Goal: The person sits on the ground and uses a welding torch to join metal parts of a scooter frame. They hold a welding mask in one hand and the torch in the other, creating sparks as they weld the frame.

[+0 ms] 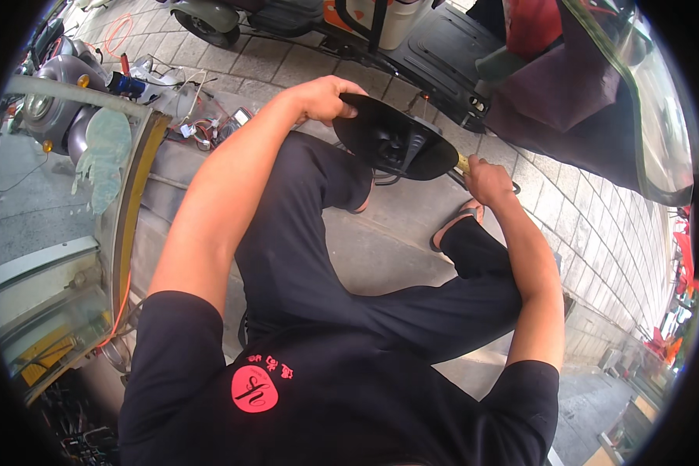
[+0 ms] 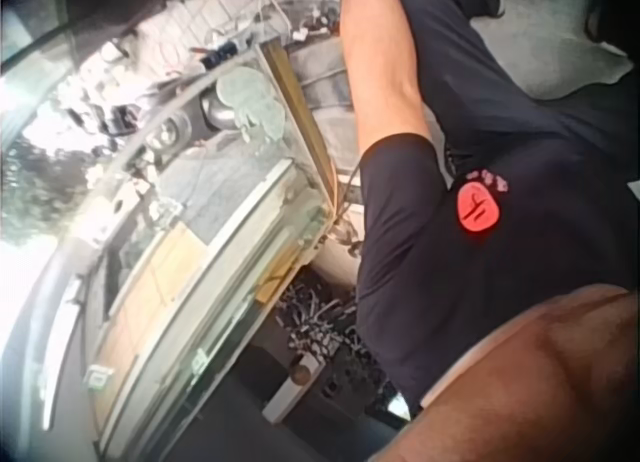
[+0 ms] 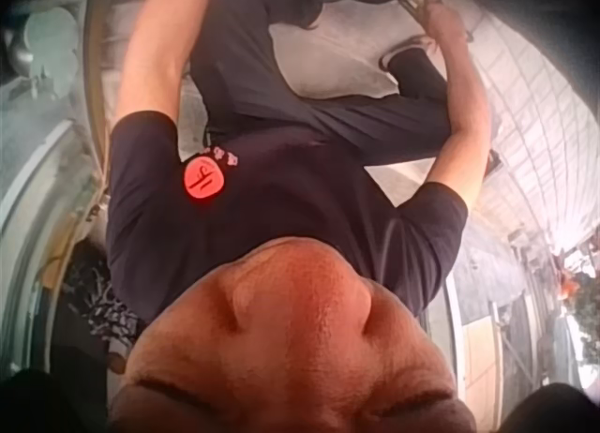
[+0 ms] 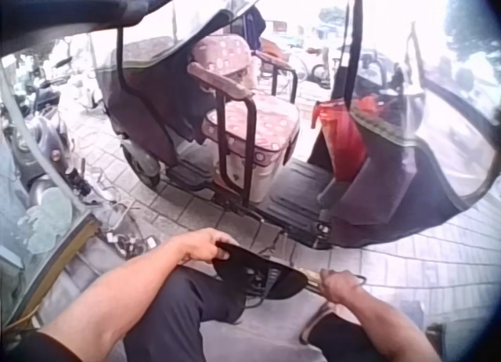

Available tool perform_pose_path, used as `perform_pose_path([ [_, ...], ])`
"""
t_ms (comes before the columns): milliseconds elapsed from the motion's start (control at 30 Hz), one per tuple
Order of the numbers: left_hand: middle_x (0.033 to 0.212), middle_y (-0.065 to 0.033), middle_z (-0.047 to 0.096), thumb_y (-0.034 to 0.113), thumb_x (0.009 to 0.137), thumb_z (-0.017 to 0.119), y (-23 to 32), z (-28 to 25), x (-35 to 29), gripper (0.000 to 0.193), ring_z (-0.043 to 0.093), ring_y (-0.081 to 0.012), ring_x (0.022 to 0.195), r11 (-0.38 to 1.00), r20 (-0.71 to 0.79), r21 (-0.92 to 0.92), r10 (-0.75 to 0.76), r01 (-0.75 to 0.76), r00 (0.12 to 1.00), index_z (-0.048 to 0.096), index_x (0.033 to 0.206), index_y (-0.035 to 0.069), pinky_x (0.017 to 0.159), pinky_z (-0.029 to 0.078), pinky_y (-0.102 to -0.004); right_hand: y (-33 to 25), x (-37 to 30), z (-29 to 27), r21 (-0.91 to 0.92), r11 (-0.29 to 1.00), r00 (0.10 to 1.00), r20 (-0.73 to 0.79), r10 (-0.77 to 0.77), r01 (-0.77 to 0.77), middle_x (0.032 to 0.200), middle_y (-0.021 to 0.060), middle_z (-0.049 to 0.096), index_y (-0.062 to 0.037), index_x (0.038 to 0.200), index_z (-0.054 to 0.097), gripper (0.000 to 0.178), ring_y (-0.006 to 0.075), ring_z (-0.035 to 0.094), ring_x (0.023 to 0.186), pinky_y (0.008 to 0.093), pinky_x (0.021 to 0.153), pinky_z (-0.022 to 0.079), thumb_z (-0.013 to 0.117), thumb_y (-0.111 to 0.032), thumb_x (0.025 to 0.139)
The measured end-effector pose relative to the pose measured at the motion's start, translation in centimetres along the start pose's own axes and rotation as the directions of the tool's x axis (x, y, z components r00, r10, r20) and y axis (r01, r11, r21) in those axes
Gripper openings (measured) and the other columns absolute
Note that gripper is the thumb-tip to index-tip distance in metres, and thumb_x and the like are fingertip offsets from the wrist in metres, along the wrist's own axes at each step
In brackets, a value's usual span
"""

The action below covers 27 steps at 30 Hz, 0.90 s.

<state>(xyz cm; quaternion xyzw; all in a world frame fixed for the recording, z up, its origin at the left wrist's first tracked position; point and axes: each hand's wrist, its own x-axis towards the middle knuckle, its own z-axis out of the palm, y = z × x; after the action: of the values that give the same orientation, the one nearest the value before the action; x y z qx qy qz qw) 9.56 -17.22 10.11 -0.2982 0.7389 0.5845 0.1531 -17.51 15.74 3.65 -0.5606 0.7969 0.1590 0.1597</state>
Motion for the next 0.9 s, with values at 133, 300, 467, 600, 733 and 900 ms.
perform_pose_path([
  [133, 0.118, 0.0009, 0.072, 0.007, 0.098, 0.069, 0.0, 0.1, 0.1, 0.038, 0.065, -0.0124, 0.100, 1.000, 0.000, -0.012, 0.004, -0.004, 1.000, 0.069, 0.135, 0.017, 0.076, 0.057, -0.0301, -0.2, 0.0, -0.4, 0.004, 1.000, 1.000, 0.010, -0.011, 0.011, 0.105, 0.0223, 0.073, -0.0019, 0.116, 0.056, 0.031, 0.0402, 0.073, 0.096, 0.0493, 0.088, 0.056, 0.059, -0.027, 0.099],
  [300, 0.114, -0.0021, 0.075, 0.008, 0.096, 0.070, -0.5, 0.1, 0.6, 0.040, 0.069, -0.0163, 0.094, 0.998, -0.011, -0.046, 0.043, -0.044, 0.999, 0.070, 0.135, 0.018, 0.068, 0.056, -0.0316, -0.5, 0.4, -1.1, -0.023, 0.998, 0.991, 0.121, 0.066, -0.063, 0.107, 0.0254, 0.074, 0.0000, 0.123, 0.057, 0.033, 0.0422, 0.072, 0.100, 0.0499, 0.092, 0.056, 0.052, -0.023, 0.099],
  [467, 0.113, -0.0018, 0.075, 0.008, 0.096, 0.070, -0.4, 0.2, 0.6, 0.038, 0.069, -0.0166, 0.096, 0.998, -0.019, -0.040, 0.055, -0.056, 0.998, 0.071, 0.133, 0.018, 0.070, 0.056, -0.0327, 0.2, 0.3, 0.0, 0.015, 1.000, 1.000, 0.020, 0.013, -0.014, 0.107, 0.0234, 0.071, -0.0012, 0.113, 0.054, 0.033, 0.0421, 0.072, 0.095, 0.0506, 0.087, 0.057, 0.065, -0.028, 0.097],
  [600, 0.115, 0.0002, 0.073, 0.007, 0.097, 0.070, -0.2, 0.2, 0.6, 0.039, 0.067, -0.0137, 0.097, 0.999, -0.007, -0.036, 0.037, -0.037, 0.999, 0.070, 0.134, 0.017, 0.074, 0.057, -0.0310, 0.4, 0.3, 0.3, 0.007, 1.000, 1.000, 0.000, 0.007, -0.007, 0.104, 0.0225, 0.072, -0.0017, 0.114, 0.055, 0.034, 0.0417, 0.072, 0.094, 0.0504, 0.085, 0.057, 0.064, -0.029, 0.097],
  [733, 0.117, 0.0008, 0.072, 0.009, 0.097, 0.070, -0.6, 0.0, 0.9, 0.040, 0.066, -0.0144, 0.103, 0.999, 0.016, -0.022, 0.028, -0.027, 0.999, 0.068, 0.136, 0.018, 0.079, 0.058, -0.0342, 0.4, 0.2, 0.0, 0.023, 1.000, 1.000, 0.028, 0.008, -0.009, 0.097, 0.0226, 0.075, -0.0009, 0.117, 0.059, 0.037, 0.0410, 0.073, 0.090, 0.0498, 0.084, 0.057, 0.062, -0.030, 0.095],
  [900, 0.118, 0.0007, 0.071, 0.013, 0.099, 0.070, -0.5, 0.1, 0.9, 0.037, 0.066, -0.0147, 0.105, 0.999, 0.032, -0.046, 0.021, -0.020, 0.999, 0.068, 0.136, 0.018, 0.081, 0.058, -0.0346, 0.8, 0.3, -0.1, -0.001, 1.000, 0.998, 0.059, 0.031, -0.031, 0.096, 0.0221, 0.075, -0.0001, 0.119, 0.059, 0.041, 0.0421, 0.073, 0.088, 0.0507, 0.083, 0.057, 0.065, -0.032, 0.094],
])
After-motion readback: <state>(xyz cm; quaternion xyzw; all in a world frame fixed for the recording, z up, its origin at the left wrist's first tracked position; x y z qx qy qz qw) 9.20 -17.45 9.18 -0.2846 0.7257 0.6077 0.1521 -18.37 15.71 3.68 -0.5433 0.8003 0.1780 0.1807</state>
